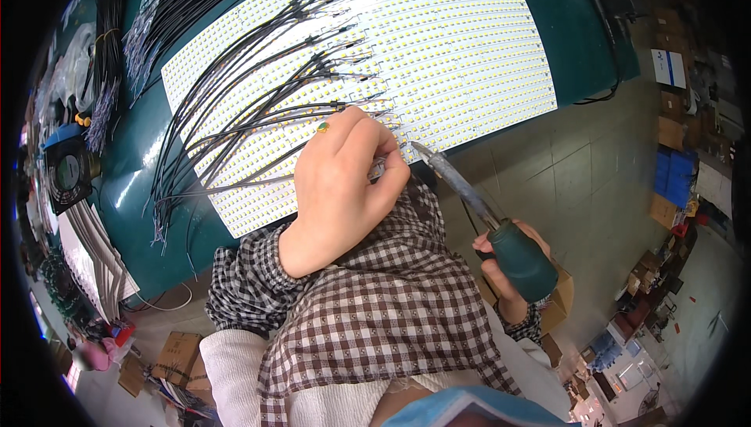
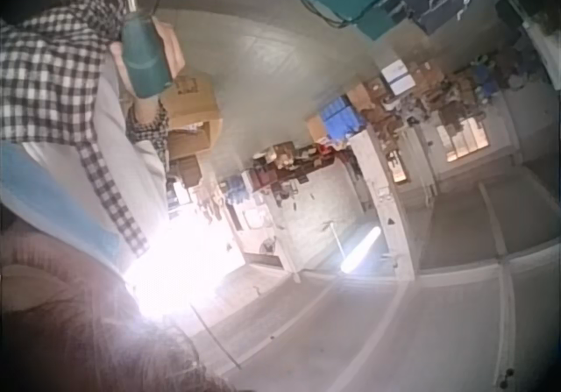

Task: The person solders multiple black wires onto electrical contact points on a large LED panel using a soldering iron and solder wire.

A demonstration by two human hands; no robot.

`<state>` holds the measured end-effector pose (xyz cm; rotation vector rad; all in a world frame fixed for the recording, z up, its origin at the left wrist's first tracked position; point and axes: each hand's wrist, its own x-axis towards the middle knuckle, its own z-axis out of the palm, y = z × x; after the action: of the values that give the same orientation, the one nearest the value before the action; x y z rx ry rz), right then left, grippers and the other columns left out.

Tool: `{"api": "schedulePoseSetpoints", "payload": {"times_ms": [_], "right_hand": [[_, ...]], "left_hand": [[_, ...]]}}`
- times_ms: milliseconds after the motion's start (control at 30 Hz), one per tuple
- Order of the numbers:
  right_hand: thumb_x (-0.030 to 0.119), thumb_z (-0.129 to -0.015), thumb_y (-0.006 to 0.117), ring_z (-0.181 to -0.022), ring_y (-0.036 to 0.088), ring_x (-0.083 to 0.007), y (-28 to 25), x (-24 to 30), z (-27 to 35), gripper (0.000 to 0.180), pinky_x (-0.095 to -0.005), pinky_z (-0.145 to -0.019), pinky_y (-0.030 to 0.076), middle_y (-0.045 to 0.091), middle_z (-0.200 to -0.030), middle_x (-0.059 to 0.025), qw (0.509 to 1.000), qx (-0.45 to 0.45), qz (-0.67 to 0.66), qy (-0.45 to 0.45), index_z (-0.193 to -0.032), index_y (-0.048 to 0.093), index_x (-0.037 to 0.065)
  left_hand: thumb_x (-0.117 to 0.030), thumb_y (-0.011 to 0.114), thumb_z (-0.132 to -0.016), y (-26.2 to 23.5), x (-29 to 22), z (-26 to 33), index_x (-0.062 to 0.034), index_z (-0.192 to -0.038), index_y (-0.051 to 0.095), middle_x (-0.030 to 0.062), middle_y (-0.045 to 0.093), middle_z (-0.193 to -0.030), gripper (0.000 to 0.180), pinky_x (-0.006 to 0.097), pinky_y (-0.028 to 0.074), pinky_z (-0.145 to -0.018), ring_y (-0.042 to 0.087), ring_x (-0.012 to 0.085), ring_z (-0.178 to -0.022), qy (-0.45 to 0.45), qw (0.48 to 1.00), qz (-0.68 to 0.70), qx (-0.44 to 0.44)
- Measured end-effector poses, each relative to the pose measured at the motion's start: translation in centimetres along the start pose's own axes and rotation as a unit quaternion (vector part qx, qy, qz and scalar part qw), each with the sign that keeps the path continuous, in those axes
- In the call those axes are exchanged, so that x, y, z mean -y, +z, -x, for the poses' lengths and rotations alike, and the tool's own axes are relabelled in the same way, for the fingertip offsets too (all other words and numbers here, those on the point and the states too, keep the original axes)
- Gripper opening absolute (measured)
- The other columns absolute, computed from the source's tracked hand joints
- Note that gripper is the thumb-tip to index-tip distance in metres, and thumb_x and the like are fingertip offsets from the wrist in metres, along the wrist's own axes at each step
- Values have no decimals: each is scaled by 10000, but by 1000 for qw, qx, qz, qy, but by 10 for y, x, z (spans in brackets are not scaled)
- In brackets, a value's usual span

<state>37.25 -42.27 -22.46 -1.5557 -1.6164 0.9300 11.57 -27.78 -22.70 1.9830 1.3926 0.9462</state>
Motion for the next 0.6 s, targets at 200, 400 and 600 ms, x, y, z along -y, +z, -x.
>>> {"api": "schedulePoseSetpoints", "payload": {"times_ms": [200,400,600], "right_hand": [[336,-784,891,-836,717,-339,2,0,-1,513,-408,-795,606,723,-958,-173,1000,0,8,4,-1027,705,-76],[342,-790,884,-821,721,-335,3,1,-1,506,-410,-799,607,725,-947,-174,1000,1,16,20,-1012,709,-77],[348,-787,887,-814,723,-322,5,-2,4,508,-411,-799,609,730,-951,-174,999,-6,23,25,-1007,713,-75]], "left_hand": [[25,720,-742,1,2,1,-36,-797,609,76,581,-750,138,334,473,-593,595,225,-657,8,1000,7,-12],[27,719,-738,2,1,2,-39,-795,607,75,578,-747,142,333,470,-591,592,226,-656,11,1000,1,-16],[27,719,-733,2,0,2,-47,-792,603,72,575,-743,150,339,467,-585,590,231,-653,11,1000,-14,-20]]}}
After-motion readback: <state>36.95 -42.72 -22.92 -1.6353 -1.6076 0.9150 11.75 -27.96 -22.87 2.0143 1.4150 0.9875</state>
